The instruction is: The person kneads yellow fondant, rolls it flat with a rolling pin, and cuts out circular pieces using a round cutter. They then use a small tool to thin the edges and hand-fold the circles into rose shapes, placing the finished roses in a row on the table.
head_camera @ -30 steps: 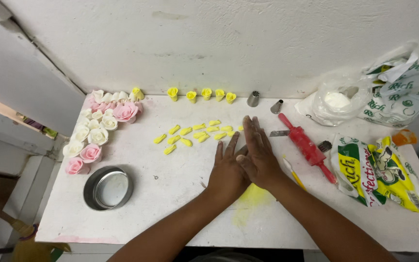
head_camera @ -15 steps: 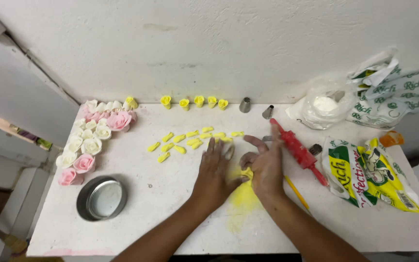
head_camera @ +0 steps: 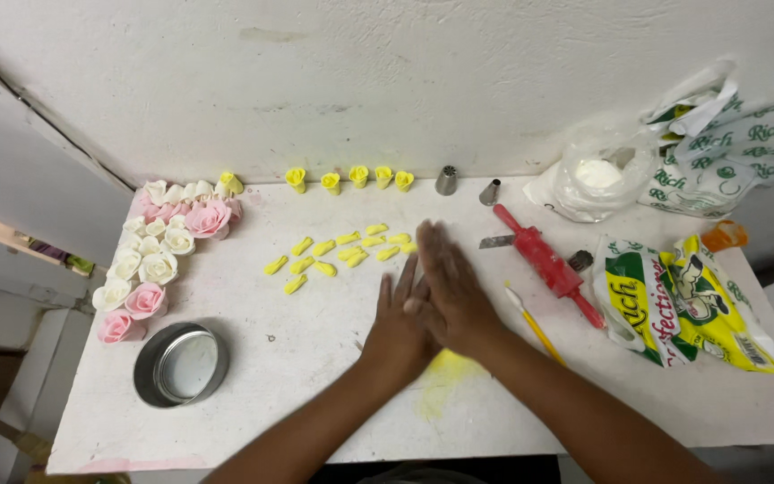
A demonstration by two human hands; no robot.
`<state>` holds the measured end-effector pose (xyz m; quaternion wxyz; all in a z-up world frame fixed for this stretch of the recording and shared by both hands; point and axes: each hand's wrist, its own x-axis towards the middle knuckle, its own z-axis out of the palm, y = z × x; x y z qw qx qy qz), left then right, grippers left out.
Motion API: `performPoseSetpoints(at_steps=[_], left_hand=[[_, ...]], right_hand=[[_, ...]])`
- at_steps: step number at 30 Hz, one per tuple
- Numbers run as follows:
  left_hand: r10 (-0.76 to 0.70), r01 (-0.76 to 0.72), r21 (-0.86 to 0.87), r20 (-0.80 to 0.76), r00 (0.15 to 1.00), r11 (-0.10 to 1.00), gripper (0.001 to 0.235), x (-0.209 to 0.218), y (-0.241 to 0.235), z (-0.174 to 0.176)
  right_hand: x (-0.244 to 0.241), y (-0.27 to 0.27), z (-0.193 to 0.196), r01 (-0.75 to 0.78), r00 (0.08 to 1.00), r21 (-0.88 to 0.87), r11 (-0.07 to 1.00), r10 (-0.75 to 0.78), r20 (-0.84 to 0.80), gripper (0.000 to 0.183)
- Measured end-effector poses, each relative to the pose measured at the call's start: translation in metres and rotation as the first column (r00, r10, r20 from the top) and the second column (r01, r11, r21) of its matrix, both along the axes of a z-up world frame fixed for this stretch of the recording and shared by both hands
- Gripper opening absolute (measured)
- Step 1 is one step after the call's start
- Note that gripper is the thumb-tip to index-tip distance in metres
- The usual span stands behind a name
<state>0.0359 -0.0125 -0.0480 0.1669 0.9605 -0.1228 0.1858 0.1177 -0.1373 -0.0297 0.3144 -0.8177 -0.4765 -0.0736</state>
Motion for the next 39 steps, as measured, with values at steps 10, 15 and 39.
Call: performPoseSetpoints(at_steps=[10,15,39], left_hand=[[-0.089,0.082,-0.062,-0.106,0.990,0.995,0.043,-0.046,0.011,0.020],[0.041,-0.108,-0.221,-0.285,0.958,0.969,0.059,-0.016,0.010,0.024],[-0.022,0.022,-0.002,-0.006,1.000,1.000,0.080,-0.016,0.019,0.010]], right_hand=[[-0.044,0.004,-0.003,0.152,0.808,0.397,0.905,0.118,-0.577,0.096],[-0.019,-0.005,0.012,0.751,0.396,0.566,0.339,0.454,-0.798,0.069],[-0.031,0.026,0.068,0.625,0.357,0.235,0.744,-0.005,-0.934,0.082]])
